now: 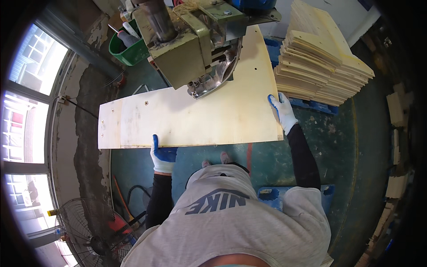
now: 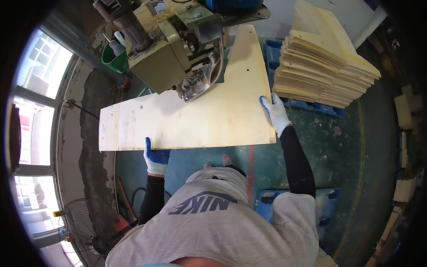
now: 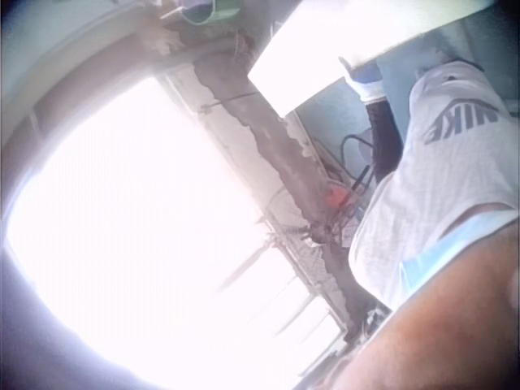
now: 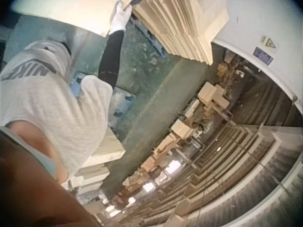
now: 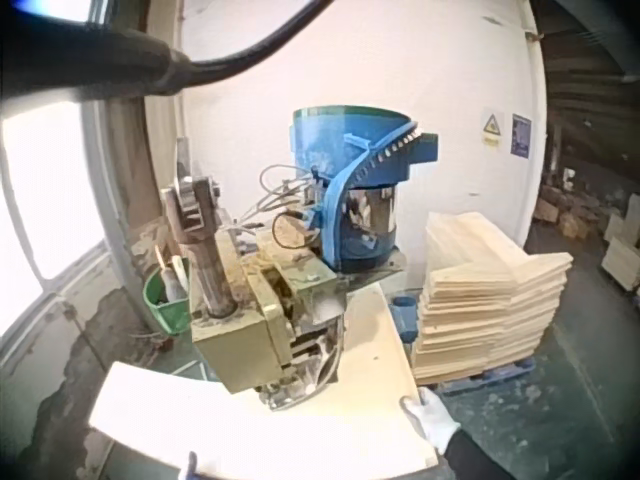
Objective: The person places wooden panels into a machine to punch holes, then clears sawdust from the panel using a tool and stacks them on a pallet.
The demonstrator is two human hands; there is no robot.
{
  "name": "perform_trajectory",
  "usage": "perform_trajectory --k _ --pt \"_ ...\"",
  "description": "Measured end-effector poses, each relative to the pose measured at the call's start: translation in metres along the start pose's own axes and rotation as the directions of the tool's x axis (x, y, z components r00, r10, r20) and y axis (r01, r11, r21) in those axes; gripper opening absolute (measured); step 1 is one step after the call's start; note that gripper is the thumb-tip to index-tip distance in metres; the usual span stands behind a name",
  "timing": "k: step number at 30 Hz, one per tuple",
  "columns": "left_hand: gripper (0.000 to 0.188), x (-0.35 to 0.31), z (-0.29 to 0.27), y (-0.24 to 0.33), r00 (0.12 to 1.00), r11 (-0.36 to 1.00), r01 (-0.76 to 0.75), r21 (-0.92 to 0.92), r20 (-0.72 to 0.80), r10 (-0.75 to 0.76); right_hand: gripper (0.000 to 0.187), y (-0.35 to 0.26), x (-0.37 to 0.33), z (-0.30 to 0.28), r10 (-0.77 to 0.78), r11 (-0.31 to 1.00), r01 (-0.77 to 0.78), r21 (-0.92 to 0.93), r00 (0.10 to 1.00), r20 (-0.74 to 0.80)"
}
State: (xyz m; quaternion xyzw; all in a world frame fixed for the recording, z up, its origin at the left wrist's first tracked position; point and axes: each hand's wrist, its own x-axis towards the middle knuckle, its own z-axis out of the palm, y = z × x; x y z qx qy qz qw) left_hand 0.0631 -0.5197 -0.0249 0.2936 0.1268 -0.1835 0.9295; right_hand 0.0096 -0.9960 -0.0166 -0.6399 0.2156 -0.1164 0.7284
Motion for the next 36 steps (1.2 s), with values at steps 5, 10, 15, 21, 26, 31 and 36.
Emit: perform_trajectory --k 5,10,15,21,26,31,36 --pt "0.038 0.005 0.010 -0.023 0.985 0.985 -0.131 0.115 -0.098 0.143 0.045 -0.023 0.004 0.012 -0.577 0.616 0.289 -0.733 0.799 -0.169" --pt "0.030 0.005 -0.001 -0.027 0.969 0.970 -0.202 0.133 -0.119 0.218 0.023 -0.142 0.028 0.044 -0.697 0.717 0.676 -0.168 0.700 -0.158" --pt "0.028 0.007 0.015 -0.027 0.961 0.964 -0.221 0.146 -0.135 0.241 0.019 -0.256 0.044 0.102 -0.863 0.504 0.863 -0.022 0.503 -0.053" --pt "0.029 0.006 0.021 -0.030 0.963 0.971 -0.215 0.103 -0.146 0.228 0.024 -0.321 0.072 0.143 -0.909 0.412 0.910 -0.050 0.415 0.050" --pt "0.031 0.007 0.015 -0.032 0.958 0.969 -0.228 0.093 -0.154 0.240 0.029 -0.320 0.082 0.163 -0.904 0.408 0.904 0.127 0.419 -0.081" --pt "0.031 0.005 0.014 -0.034 0.954 0.966 -0.240 0.094 -0.164 0.253 0.026 -0.316 0.092 0.171 -0.892 0.376 0.899 0.225 0.417 -0.176" --pt "0.031 0.006 0.010 -0.032 0.960 0.971 -0.220 0.095 -0.158 0.233 0.029 -0.320 0.085 0.174 -0.889 0.350 0.911 0.218 0.397 -0.230"
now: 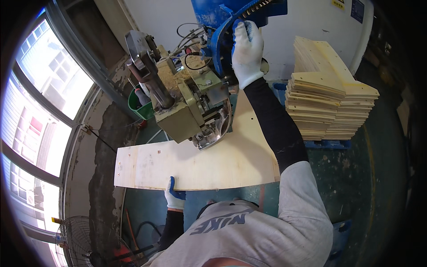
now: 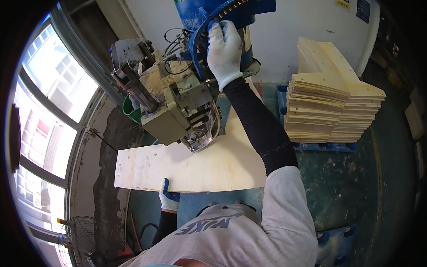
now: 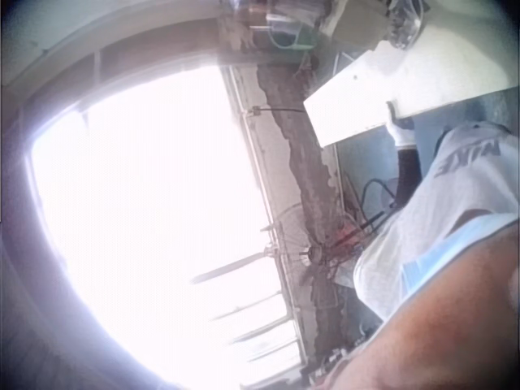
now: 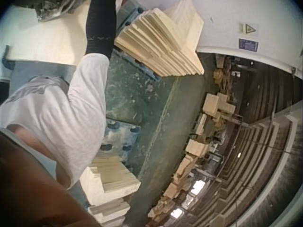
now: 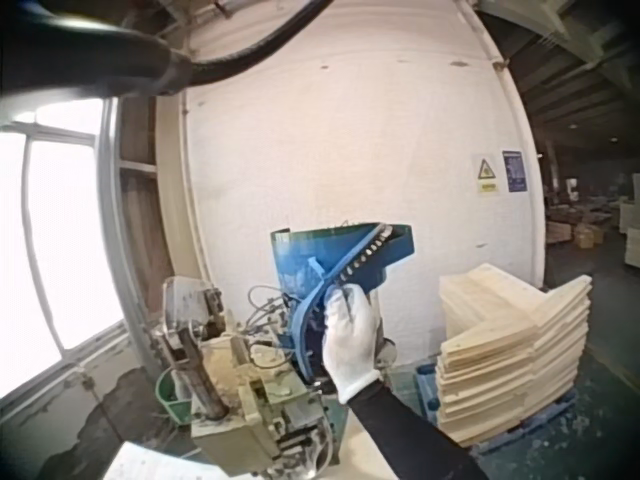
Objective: The person places wooden panels into a machine to punch holes, then clears sawdust from the panel using a tool and stacks them on a pallet.
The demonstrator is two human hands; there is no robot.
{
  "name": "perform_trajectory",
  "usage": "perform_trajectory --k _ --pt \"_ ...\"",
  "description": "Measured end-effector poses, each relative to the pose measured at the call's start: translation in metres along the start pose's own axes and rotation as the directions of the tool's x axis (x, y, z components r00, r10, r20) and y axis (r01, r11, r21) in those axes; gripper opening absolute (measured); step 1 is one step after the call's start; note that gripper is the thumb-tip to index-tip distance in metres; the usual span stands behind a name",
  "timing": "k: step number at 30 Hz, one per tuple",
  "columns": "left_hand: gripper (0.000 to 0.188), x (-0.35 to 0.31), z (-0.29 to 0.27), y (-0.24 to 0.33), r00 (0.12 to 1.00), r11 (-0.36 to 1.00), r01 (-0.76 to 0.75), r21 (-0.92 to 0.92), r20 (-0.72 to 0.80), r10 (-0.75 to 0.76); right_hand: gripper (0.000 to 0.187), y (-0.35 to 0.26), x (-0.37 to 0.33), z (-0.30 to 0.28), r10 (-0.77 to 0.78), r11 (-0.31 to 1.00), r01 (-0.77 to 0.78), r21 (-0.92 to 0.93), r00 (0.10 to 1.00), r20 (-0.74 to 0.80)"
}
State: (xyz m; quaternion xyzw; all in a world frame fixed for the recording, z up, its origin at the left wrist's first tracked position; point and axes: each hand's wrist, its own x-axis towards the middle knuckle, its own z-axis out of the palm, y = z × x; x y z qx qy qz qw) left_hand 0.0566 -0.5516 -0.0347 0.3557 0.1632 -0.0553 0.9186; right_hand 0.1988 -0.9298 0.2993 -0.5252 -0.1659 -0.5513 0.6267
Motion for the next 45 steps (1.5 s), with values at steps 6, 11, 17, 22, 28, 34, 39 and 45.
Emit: perform_trajectory --k 6,11,17,22,28,34,39,45 --pt "0.031 0.002 0.001 0.000 1.000 1.000 0.000 0.008 -0.001 0.000 0.029 -0.008 0.006 -0.009 0.005 1.000 -0.006 0.015 0.999 0.043" --pt "0.030 -0.001 0.008 0.002 1.000 1.000 0.004 0.028 -0.012 -0.004 0.025 -0.017 0.017 -0.044 0.201 0.934 -0.025 -0.356 0.861 0.468" --pt "0.028 0.000 0.007 0.004 1.000 0.998 0.023 0.053 0.018 -0.024 0.021 -0.008 -0.008 -0.099 0.094 0.988 -0.095 -0.118 0.996 -0.007" --pt "0.028 0.002 0.001 0.005 1.000 0.998 0.022 0.065 0.000 -0.022 0.018 0.016 -0.061 -0.177 0.258 0.884 -0.318 -0.342 0.943 -0.209" --pt "0.027 0.003 0.002 0.008 0.999 0.995 0.045 0.088 0.008 -0.046 0.028 0.049 -0.154 -0.253 0.574 0.576 -0.548 -0.606 0.800 -0.177" --pt "0.028 0.010 0.003 0.009 0.999 0.995 0.037 0.094 0.010 -0.039 0.038 0.073 -0.231 -0.280 0.778 0.421 -0.703 -0.573 0.605 -0.171" --pt "0.028 0.008 -0.005 0.013 1.000 0.997 0.014 0.079 0.003 -0.014 0.031 0.072 -0.249 -0.262 0.912 0.367 -0.886 -0.283 0.402 -0.076" --pt "0.022 0.019 -0.003 0.017 0.999 0.997 0.050 0.061 -0.007 -0.049 0.049 0.098 -0.249 -0.279 0.895 0.404 -0.893 -0.200 0.431 -0.117"
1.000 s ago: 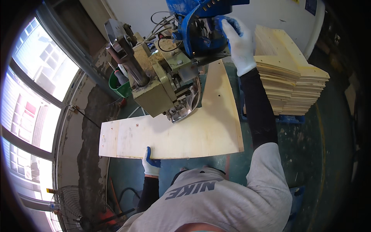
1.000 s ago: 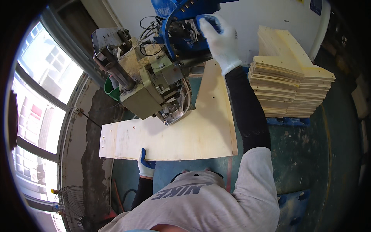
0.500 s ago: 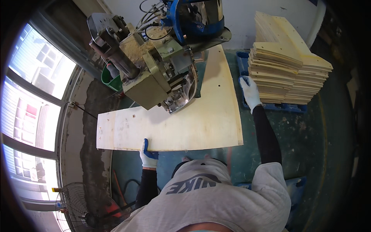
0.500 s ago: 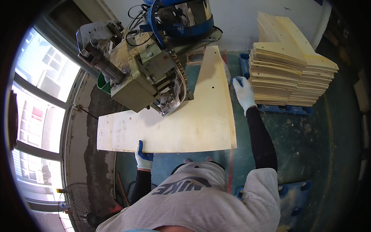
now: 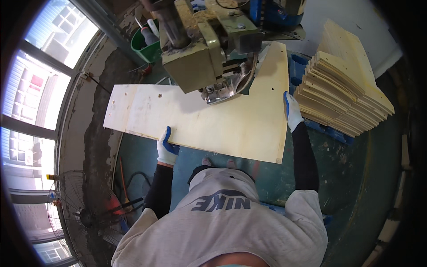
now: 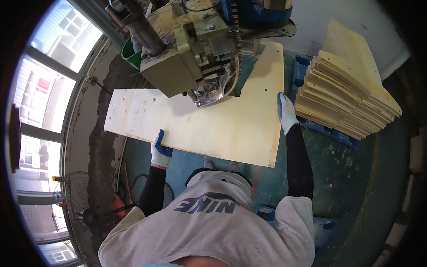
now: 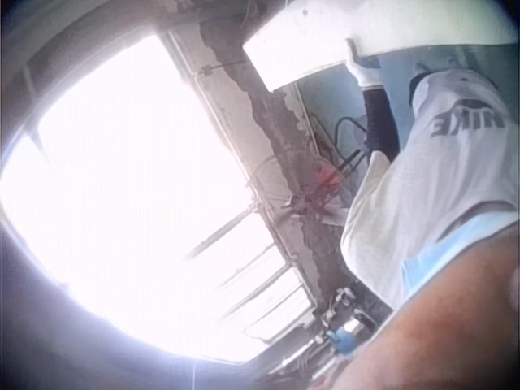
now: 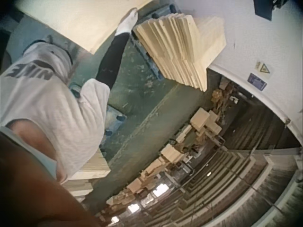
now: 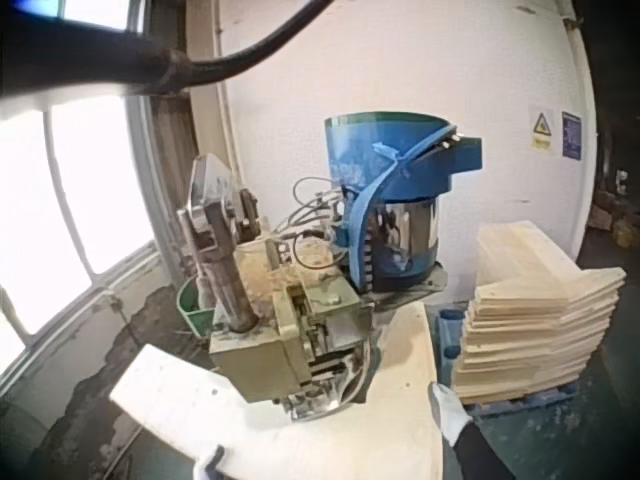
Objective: The person places wooden panels into a machine to punch holes, then clears sawdust from the panel using a tool and stacks them on a pallet.
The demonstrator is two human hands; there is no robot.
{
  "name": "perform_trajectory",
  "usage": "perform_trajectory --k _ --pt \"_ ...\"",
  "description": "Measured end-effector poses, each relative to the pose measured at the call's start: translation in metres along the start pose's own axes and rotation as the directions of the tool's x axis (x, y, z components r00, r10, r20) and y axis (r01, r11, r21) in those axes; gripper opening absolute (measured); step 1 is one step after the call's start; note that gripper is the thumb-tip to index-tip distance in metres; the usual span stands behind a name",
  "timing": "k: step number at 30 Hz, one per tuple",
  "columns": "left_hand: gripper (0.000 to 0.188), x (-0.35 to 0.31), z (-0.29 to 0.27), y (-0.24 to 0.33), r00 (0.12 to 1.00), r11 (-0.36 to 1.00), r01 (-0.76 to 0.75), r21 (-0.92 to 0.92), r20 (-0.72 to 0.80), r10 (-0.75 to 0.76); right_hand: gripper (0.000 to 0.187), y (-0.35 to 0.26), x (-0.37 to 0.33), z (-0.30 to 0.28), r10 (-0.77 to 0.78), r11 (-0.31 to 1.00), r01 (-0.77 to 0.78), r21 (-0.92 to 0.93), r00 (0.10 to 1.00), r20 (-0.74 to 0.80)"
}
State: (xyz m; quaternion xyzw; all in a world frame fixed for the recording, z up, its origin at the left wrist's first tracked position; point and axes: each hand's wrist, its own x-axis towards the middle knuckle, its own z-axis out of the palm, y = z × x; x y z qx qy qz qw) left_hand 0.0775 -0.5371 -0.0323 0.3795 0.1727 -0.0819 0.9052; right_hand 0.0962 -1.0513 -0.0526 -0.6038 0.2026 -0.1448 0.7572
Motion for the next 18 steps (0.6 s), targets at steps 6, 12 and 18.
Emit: perform_trajectory --k 6,12,18 --pt "0.025 -0.020 -0.024 0.015 0.999 0.999 -0.031 -0.042 -0.028 0.030 0.046 -0.015 -0.052 0.026 0.058 0.980 -0.069 -0.184 0.996 -0.066" --pt "0.035 -0.079 -0.070 0.035 0.995 0.991 -0.074 -0.113 -0.068 0.066 0.043 0.022 -0.137 0.060 0.083 0.996 -0.085 -0.012 0.992 -0.092" --pt "0.036 -0.087 -0.103 0.069 0.972 0.986 -0.167 -0.027 -0.171 0.160 0.037 0.047 -0.173 0.133 0.103 0.990 -0.096 0.102 0.993 -0.063"
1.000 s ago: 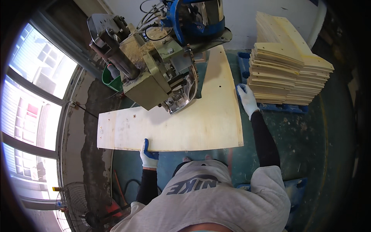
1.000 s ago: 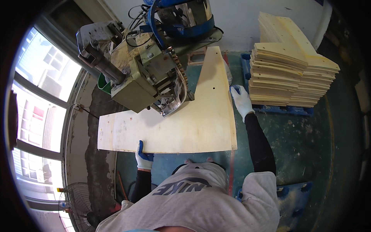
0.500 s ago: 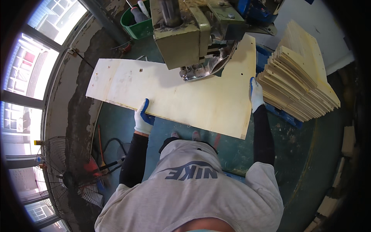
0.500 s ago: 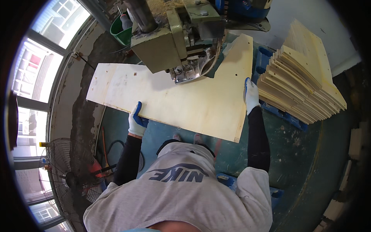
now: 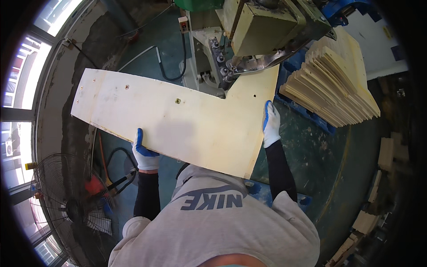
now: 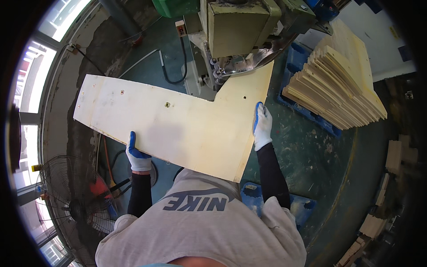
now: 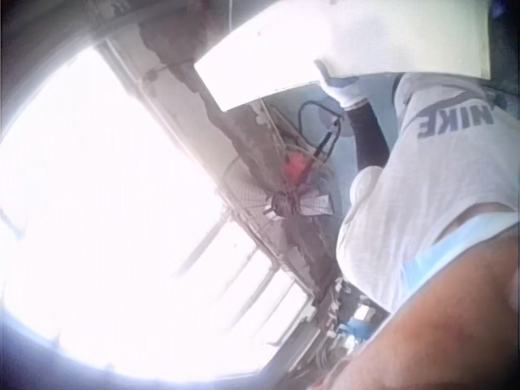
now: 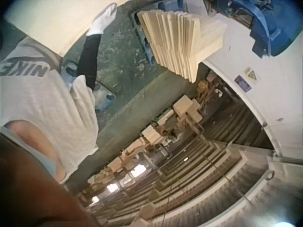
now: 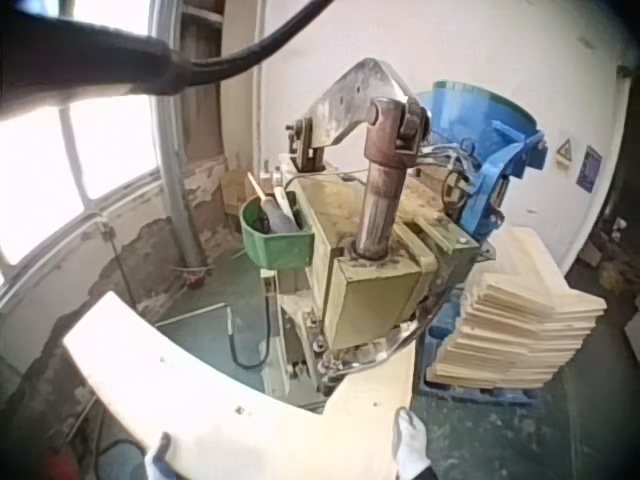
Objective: The person places wooden panels into a machine to punch holes, then clears sawdust from the panel using a tool and stacks them on a pallet.
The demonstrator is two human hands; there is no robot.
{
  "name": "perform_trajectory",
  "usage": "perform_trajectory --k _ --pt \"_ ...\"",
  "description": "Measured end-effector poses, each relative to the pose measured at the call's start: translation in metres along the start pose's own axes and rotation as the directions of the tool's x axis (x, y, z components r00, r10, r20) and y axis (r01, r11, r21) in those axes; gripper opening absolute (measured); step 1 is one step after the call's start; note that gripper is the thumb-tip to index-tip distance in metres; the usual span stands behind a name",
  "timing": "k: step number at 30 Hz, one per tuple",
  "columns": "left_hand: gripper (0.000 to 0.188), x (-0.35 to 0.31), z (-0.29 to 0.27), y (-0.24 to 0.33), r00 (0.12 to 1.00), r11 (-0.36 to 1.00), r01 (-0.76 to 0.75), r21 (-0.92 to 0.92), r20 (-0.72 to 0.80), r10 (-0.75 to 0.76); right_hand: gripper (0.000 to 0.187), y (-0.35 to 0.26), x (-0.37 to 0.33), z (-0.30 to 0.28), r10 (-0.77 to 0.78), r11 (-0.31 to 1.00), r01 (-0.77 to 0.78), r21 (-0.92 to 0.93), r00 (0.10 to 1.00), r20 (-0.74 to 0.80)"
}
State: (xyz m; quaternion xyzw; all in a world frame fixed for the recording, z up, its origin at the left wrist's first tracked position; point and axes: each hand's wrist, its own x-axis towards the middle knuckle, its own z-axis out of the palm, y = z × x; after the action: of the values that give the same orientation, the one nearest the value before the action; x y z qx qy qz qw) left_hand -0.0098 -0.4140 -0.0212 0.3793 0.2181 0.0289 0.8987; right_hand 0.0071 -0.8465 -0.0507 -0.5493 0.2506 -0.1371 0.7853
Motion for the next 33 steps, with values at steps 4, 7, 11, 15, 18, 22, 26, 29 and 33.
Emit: perform_trajectory --k 4,7,11,15,18,22,26,29,33 --pt "0.034 0.033 -0.045 0.015 0.948 0.857 -0.316 0.407 0.112 0.297 0.035 -0.013 -0.029 0.042 0.073 0.994 -0.081 0.078 0.993 0.098" --pt "0.032 0.050 -0.029 0.034 0.983 0.981 -0.185 0.055 0.028 0.183 0.040 -0.012 -0.049 0.052 0.155 0.945 -0.214 0.247 0.959 0.238" --pt "0.034 0.078 -0.032 0.041 0.980 0.981 -0.193 0.028 0.044 0.192 0.035 0.005 -0.068 0.077 0.123 0.964 -0.161 0.212 0.976 0.180" --pt "0.037 0.109 -0.022 0.044 0.983 0.984 -0.177 0.026 0.055 0.175 0.028 0.013 -0.041 0.100 -0.013 1.000 0.012 0.024 0.999 0.046" --pt "0.038 0.125 -0.016 0.046 0.990 0.992 -0.123 0.003 0.065 0.122 0.037 0.008 -0.030 0.111 -0.018 0.997 0.021 -0.068 0.998 0.057" --pt "0.036 0.153 -0.028 0.042 0.994 0.997 -0.077 -0.021 0.081 0.078 0.036 0.020 -0.007 0.110 -0.024 0.985 0.032 -0.168 0.998 0.051" --pt "0.033 0.149 -0.027 0.039 0.995 0.996 -0.094 0.008 0.047 0.094 0.024 0.013 -0.015 0.118 -0.071 0.990 0.068 -0.125 0.997 -0.022" --pt "0.033 0.143 -0.020 0.037 0.996 0.996 -0.089 -0.023 0.005 0.089 0.026 0.014 -0.016 0.116 -0.077 0.981 0.071 -0.182 0.997 -0.025" --pt "0.035 0.145 -0.017 0.045 0.997 0.998 -0.027 -0.057 0.064 0.031 0.035 0.018 -0.013 0.116 -0.049 0.978 0.045 -0.204 0.999 -0.017"
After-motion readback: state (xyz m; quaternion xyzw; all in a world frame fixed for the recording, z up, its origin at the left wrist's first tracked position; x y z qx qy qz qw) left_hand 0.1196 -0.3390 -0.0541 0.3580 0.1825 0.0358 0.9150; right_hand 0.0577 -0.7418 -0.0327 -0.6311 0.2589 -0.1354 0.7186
